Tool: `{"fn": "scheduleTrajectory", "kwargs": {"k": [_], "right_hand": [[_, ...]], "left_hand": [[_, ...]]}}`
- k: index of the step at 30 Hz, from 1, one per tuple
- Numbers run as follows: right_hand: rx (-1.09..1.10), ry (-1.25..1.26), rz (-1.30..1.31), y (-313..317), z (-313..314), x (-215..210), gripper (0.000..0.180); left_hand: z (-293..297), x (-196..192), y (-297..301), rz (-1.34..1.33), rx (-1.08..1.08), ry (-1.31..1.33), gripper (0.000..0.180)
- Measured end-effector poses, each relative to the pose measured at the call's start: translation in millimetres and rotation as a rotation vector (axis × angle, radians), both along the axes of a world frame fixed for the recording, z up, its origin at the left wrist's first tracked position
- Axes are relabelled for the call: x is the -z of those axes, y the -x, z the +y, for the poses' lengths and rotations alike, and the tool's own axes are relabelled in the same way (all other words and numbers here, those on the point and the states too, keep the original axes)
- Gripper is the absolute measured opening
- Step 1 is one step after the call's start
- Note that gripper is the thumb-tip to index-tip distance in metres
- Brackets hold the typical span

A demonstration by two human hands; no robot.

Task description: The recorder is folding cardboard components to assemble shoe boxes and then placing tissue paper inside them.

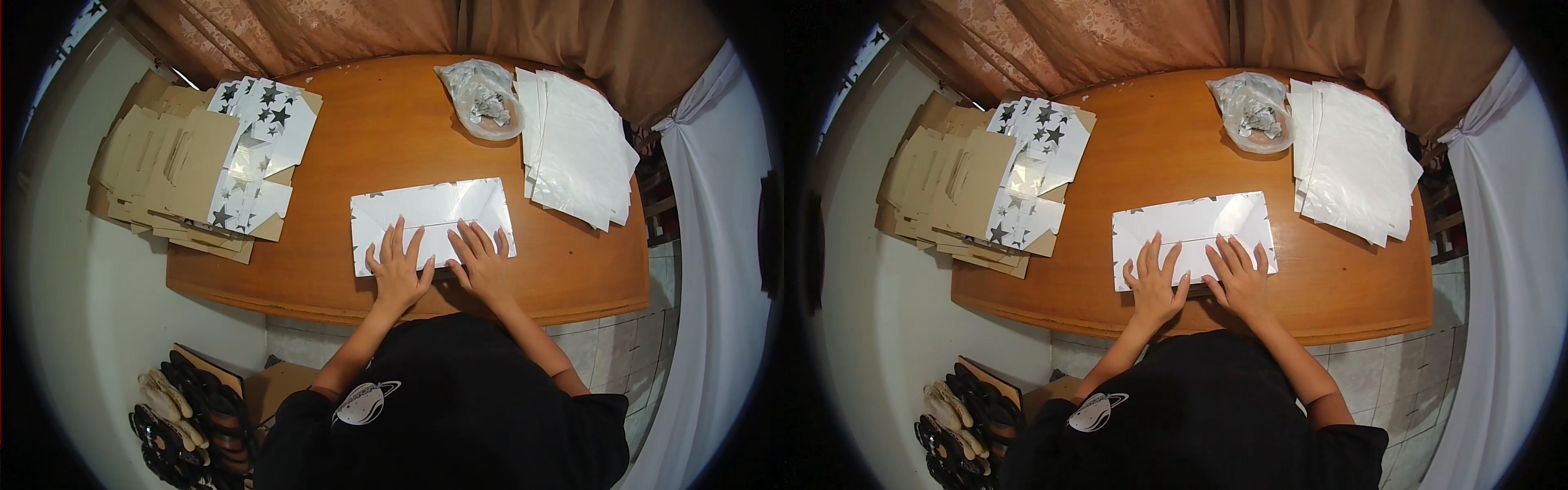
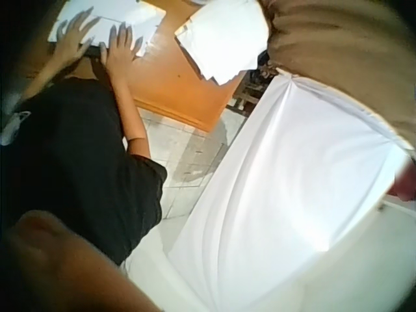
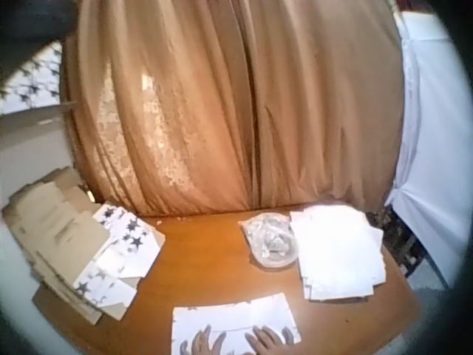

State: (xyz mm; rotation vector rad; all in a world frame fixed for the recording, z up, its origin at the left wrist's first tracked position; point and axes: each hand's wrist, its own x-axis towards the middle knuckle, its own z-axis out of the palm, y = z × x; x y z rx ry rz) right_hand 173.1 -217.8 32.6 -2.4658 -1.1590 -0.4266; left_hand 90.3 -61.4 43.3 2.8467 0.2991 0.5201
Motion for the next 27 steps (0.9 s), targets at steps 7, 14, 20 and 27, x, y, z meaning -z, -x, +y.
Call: {"fn": "scheduleTrajectory", "kwargs": {"k": [7,14,20,27], "right_hand": [[0.015,-0.005,0.065,1,2,-1,0.049],[0.040,0.114,0.270,-8,38,-7,0.062],[-0.284,0.240,0.228,-47,51,-6,0.055],[0.541,0.339,0.195,-91,-31,-25,0.054]], "left_hand": [[42,7,-21,0.050,-0.316,0.159,0.068],[33,-2,-40,0.143,0.518,0.503,0.069],[31,4,-39,-0.140,0.230,0.563,0.074],[15,-18,-58,0.159,0.284,0.209,0.103]]}}
